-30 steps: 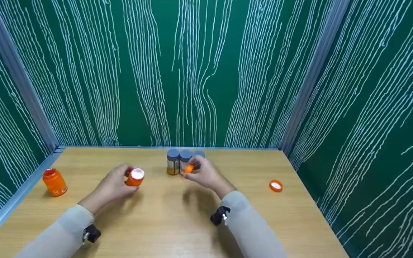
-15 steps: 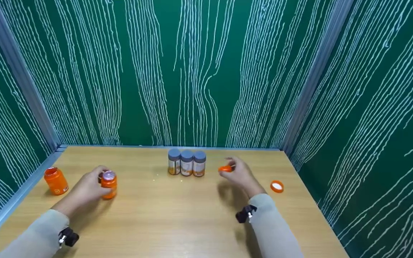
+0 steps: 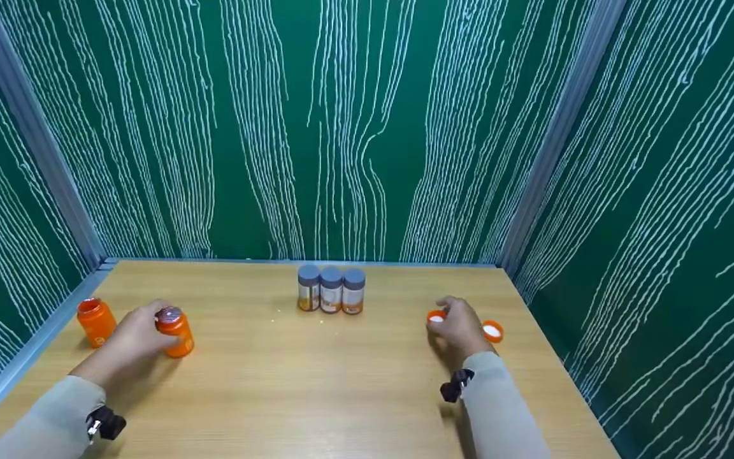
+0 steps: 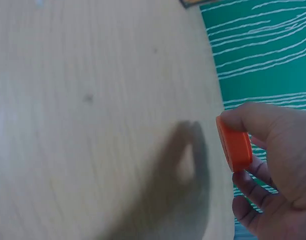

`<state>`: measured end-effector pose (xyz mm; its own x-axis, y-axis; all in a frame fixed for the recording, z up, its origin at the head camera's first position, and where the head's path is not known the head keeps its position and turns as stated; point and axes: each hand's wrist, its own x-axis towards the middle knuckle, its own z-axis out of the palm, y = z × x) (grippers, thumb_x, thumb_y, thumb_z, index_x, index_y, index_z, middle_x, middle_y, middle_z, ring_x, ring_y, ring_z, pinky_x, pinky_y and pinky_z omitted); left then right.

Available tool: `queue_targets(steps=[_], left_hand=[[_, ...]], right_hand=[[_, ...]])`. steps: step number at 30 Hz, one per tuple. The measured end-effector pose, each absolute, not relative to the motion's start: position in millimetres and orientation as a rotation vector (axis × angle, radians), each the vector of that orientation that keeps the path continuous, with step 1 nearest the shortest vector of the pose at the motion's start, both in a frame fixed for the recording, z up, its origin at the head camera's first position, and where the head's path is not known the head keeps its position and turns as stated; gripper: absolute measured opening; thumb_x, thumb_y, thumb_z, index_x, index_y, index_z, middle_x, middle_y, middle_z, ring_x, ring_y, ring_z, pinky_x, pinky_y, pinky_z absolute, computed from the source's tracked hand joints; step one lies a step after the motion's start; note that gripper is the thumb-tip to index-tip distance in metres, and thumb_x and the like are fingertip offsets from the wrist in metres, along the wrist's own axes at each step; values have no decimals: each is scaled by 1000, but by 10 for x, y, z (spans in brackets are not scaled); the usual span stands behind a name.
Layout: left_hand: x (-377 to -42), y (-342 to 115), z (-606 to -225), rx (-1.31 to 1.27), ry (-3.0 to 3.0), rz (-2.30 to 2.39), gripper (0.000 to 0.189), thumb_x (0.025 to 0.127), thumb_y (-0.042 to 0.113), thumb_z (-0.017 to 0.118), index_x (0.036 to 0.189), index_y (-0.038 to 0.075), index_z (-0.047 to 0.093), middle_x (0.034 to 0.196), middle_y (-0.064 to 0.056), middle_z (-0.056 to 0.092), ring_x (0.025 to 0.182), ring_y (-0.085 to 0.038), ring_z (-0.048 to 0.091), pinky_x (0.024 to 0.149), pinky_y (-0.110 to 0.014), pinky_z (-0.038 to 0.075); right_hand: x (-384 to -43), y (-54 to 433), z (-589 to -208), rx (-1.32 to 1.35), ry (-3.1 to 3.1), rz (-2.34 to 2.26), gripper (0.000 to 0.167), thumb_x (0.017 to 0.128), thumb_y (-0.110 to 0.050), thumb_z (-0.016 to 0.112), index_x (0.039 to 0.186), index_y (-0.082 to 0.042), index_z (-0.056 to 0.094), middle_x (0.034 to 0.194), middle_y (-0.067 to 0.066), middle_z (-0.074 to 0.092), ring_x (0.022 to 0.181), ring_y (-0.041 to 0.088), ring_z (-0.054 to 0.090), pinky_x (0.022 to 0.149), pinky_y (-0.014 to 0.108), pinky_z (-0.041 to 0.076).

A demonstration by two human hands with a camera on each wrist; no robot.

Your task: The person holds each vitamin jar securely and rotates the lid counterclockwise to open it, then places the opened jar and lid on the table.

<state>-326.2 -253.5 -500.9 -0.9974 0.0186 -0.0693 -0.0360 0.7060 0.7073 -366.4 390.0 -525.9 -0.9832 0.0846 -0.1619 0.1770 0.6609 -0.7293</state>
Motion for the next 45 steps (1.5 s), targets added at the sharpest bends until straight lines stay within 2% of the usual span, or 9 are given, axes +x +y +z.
queue_targets(steps=[3,6,11,13,16,23,29,37,45], left_hand=[[-3259,-2518,-4980,-27,2849,1158,65,94,-5,84,152,-2,56,148,-27,65,135,-47,63,128,-70,46],[-3254,-2483,-4934,-38,2870,1122,73,94,-1,86,159,-2,52,155,-29,60,140,-49,60,128,-70,46],[-3257,-2379,-4840,-54,2932,1048,87,100,31,90,169,2,45,169,-29,47,146,-52,56,125,-67,50],[-3263,-2334,-4807,-46,2970,1027,87,101,43,88,168,3,47,170,-29,46,145,-51,57,124,-66,51],[-3276,-2266,-4765,-19,3029,1014,80,104,49,83,163,4,54,168,-27,47,142,-48,59,124,-65,53],[-3329,-2074,-4690,110,3197,1001,54,109,42,77,146,3,70,156,-22,56,145,-44,52,125,-64,52],[-3384,-1798,-4613,332,3288,1025,39,106,31,81,138,8,76,145,-15,63,140,-38,54,123,-59,54],[-3556,-1292,-4478,482,3194,1176,45,104,31,84,145,14,73,149,-9,63,145,-33,58,126,-56,54],[-3764,-906,-4579,440,3061,1265,60,104,32,84,158,16,62,154,-9,60,148,-33,59,127,-54,53]], right_hand=[[-3639,3931,-5240,268,2746,-1189,71,104,-11,81,166,-4,48,164,31,52,139,46,57,129,63,48],[-3610,3953,-5225,298,2730,-1185,71,105,-8,80,167,-5,46,165,32,50,138,47,56,128,61,49],[-3607,3995,-5262,308,2730,-1165,71,104,-6,80,167,-4,47,166,31,51,136,46,58,128,59,51],[-3632,4019,-5285,300,2731,-1143,70,104,-7,81,166,-4,48,166,32,51,136,46,58,128,61,50],[-3660,4057,-5315,268,2743,-1100,72,102,-9,83,166,-4,49,167,33,50,136,47,58,129,63,48],[-3730,4113,-5418,256,2771,-1040,74,98,-8,87,163,-5,52,161,32,56,130,45,63,124,60,55],[-3701,4020,-5320,225,2833,-1004,66,105,-20,82,163,-6,53,166,31,52,139,48,59,125,63,53],[-3808,3636,-5133,-12,2986,-1012,61,115,-38,68,164,-3,53,174,29,44,162,53,41,135,72,33],[-3914,3054,-4968,-115,2988,-1163,59,117,-49,60,162,-11,57,176,23,46,166,49,40,135,71,35]])
